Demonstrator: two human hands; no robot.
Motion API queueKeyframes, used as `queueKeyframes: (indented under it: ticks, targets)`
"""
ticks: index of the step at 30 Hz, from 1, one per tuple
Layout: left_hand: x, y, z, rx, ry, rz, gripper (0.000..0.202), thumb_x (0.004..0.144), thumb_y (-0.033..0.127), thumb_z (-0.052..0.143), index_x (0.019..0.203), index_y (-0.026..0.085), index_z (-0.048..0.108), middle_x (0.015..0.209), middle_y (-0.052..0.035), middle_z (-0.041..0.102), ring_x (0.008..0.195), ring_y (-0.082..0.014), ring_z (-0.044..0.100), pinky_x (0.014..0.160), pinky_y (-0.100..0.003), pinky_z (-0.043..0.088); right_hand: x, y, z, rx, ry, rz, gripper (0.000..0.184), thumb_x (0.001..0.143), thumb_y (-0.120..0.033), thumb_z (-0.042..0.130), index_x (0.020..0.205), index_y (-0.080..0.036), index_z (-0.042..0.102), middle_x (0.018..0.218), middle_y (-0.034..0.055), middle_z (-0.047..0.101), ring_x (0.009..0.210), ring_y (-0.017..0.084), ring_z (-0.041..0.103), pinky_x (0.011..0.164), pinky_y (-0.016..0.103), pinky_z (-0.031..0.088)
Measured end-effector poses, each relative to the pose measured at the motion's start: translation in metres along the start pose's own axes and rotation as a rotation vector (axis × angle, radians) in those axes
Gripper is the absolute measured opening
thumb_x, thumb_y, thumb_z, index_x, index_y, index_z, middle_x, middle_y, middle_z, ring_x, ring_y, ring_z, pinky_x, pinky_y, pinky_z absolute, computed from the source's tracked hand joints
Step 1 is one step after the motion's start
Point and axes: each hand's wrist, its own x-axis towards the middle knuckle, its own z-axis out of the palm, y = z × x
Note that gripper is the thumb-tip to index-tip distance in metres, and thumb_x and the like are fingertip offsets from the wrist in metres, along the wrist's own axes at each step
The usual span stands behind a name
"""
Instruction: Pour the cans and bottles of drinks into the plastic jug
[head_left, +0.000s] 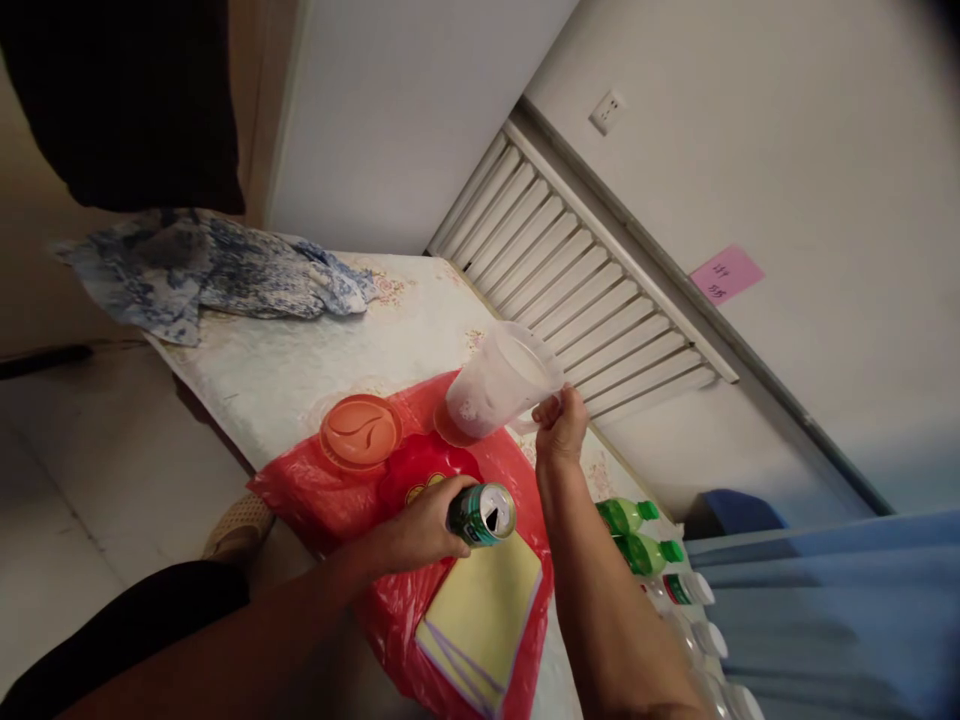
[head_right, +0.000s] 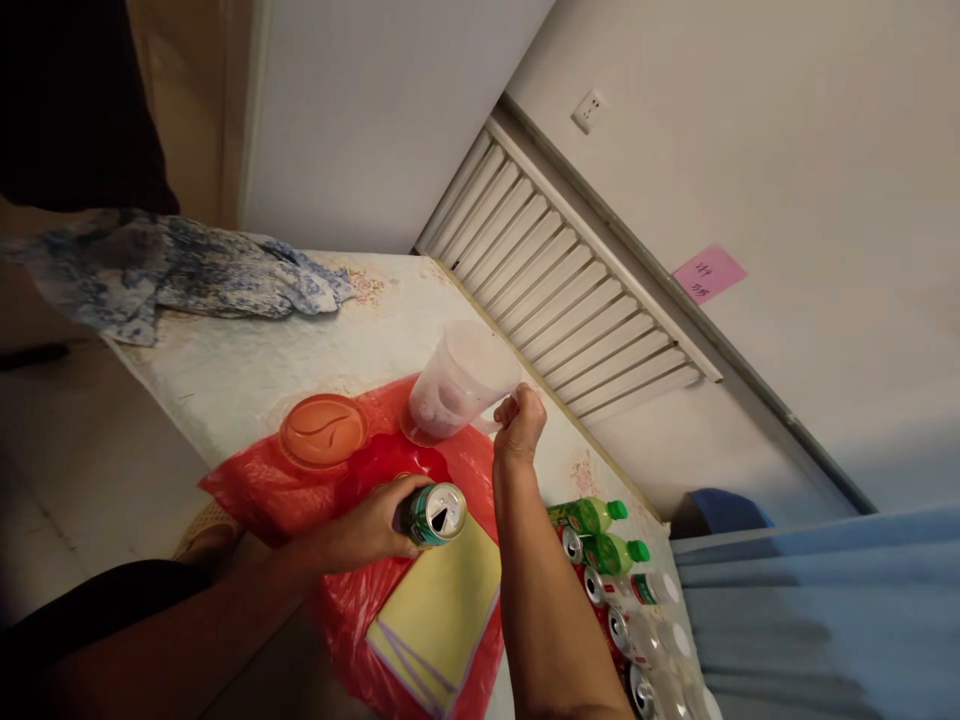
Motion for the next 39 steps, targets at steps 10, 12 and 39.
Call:
queueKeyframes:
  ticks: [10,12,39]
  targets:
    - [-0.012,0.013,0.009,-0.107,-0.242,-0.009,0.073,0.053,0.008,0.079,0.121,0.022,0.058,0.12,-0.0047,0.065,0.113,-0.0292,0.058,0.096,-0.037,0.046,-0.046,-0.017,-0.026,0.038,-0.056,0.02,0.038,0.072,-0.033,0.057,0.056,-0.023,0.024,0.046,-0.012,0.018,0.041,0.006,0.013,0.041,0.023,0.02]
    - [-0.014,0.012,0.013,-0.092,-0.292,0.004,0.073,0.051,0.009,0.081,0.12,0.022,0.06,0.119,-0.0044,0.065,0.112,-0.0295,0.059,0.096,-0.038,0.046,-0.055,-0.017,-0.033,0.025,-0.047,0.044,0.039,0.072,-0.033,0.057,0.055,-0.023,0.024,0.047,-0.0117,0.018,0.041,0.007,0.014,0.041,0.023,0.02]
    - [-0.006,-0.002,0.041,-0.102,-0.382,0.013,0.069,0.056,0.012,0.076,0.122,0.021,0.059,0.121,-0.0047,0.065,0.115,-0.0286,0.059,0.099,-0.038,0.045,-0.171,0.033,-0.158,-0.163,0.068,0.219,0.044,0.07,-0.042,0.081,0.105,-0.02,0.066,0.093,0.0054,0.071,0.087,0.021,0.067,0.079,0.034,0.053]
